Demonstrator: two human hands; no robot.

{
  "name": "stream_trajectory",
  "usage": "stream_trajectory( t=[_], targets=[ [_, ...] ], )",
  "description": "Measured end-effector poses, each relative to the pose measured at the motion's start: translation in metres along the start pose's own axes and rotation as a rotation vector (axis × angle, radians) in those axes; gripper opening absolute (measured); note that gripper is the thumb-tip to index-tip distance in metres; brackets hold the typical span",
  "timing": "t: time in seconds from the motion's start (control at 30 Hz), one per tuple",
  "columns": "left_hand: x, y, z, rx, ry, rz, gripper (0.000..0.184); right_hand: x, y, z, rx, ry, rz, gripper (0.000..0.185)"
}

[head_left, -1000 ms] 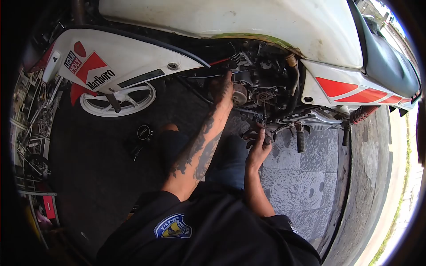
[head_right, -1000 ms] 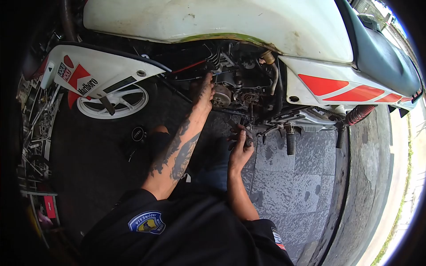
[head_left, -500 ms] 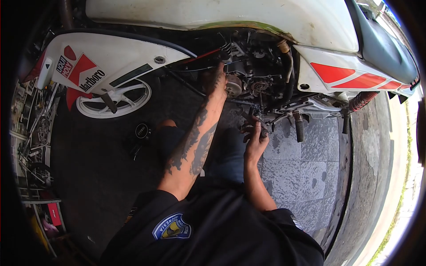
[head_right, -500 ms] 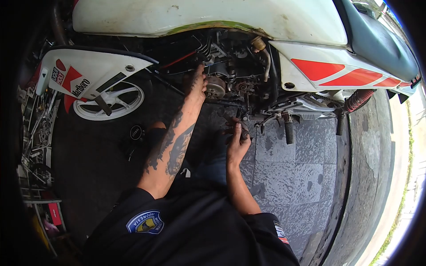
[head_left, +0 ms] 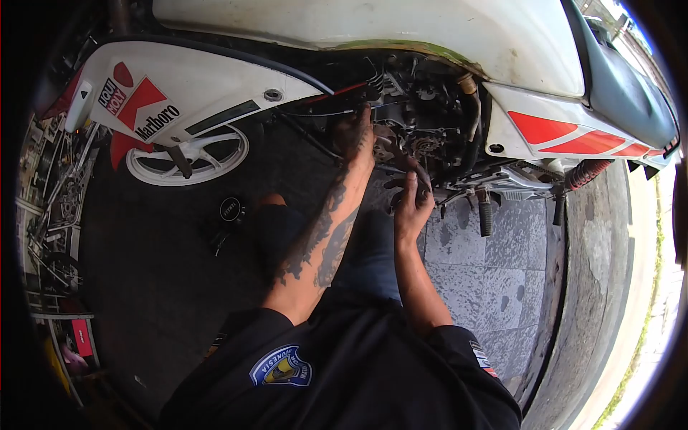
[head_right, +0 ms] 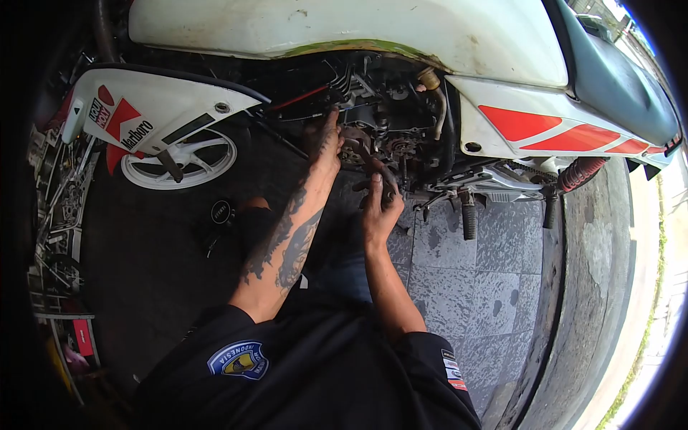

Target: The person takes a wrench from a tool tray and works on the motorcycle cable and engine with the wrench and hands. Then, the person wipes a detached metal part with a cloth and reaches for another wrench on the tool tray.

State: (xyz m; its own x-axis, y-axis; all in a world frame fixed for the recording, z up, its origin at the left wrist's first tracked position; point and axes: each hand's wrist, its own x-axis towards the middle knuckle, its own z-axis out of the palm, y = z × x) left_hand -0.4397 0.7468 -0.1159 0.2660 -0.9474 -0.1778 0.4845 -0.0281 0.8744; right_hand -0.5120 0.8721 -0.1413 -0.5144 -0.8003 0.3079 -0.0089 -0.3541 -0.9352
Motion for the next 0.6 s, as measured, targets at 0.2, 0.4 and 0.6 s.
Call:
stream_trajectory(
  t=[0.2,0.4,0.6],
  targets=[
    [-0.006,0.010,0.000,-0.060,-0.061,-0.041,0.028,-0.008,-0.002,-0.003,0.049,0.001,0.077,0.029],
    [0.000,-0.002,-0.002,-0.063,-0.009,-0.012,0.034,-0.015,0.004,-0.011,0.056,0.059,0.124,0.026],
    [0.015,-0.002,-0.012,0.059,-0.130,-0.184,0.034,-0.017,0.005,-0.018,0.034,0.050,0.175,0.023]
  ],
)
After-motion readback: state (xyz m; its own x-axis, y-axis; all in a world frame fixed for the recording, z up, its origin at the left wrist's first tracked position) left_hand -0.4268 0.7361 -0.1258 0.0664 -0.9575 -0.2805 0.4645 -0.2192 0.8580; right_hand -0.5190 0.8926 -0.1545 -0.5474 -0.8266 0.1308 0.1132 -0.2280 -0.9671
